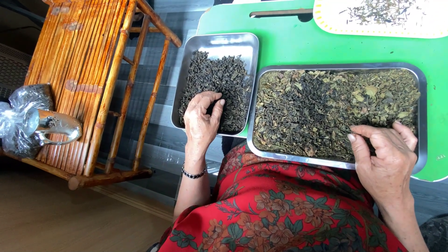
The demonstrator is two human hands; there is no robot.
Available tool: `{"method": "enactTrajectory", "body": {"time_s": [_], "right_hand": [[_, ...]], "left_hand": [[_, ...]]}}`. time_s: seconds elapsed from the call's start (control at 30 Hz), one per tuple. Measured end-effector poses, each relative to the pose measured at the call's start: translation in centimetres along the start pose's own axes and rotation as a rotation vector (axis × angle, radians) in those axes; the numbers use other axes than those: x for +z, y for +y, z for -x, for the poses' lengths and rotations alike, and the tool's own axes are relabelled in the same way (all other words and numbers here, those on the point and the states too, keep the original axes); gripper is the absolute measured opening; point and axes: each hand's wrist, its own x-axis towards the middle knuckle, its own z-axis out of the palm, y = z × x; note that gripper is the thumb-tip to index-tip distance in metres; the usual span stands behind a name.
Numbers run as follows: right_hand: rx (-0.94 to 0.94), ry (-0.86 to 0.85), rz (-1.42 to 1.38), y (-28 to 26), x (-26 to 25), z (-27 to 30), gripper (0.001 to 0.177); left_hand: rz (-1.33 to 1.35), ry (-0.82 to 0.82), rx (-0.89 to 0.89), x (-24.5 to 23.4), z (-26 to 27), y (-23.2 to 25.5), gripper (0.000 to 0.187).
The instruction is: Manually sorting dried tea leaves by picking out stems and debris from a metal tray and placing them into another tray.
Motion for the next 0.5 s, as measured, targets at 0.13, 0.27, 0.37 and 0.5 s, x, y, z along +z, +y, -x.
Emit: {"method": "enactTrajectory", "body": {"time_s": [0.13, 0.27, 0.37, 0.5], "right_hand": [[-0.009, 0.02, -0.029, 0.2, 0.0, 0.1, 0.004], [-0.006, 0.008, -0.043, 0.1, -0.1, 0.1, 0.005], [0.012, -0.002, -0.07, 0.1, -0.1, 0.0, 0.008], [0.045, -0.031, -0.118, -0.6, -1.4, -0.8, 0.019]], "left_hand": [[0.004, 0.0, 0.009, 0.0, -0.1, 0.0, 0.011], [-0.001, -0.003, 0.017, 0.0, -0.1, 0.0, 0.011], [0.018, -0.007, 0.049, -0.1, -0.3, -0.4, 0.011], [-0.012, 0.0, 0.127, 0.3, -0.3, -1.1, 0.009]]}}
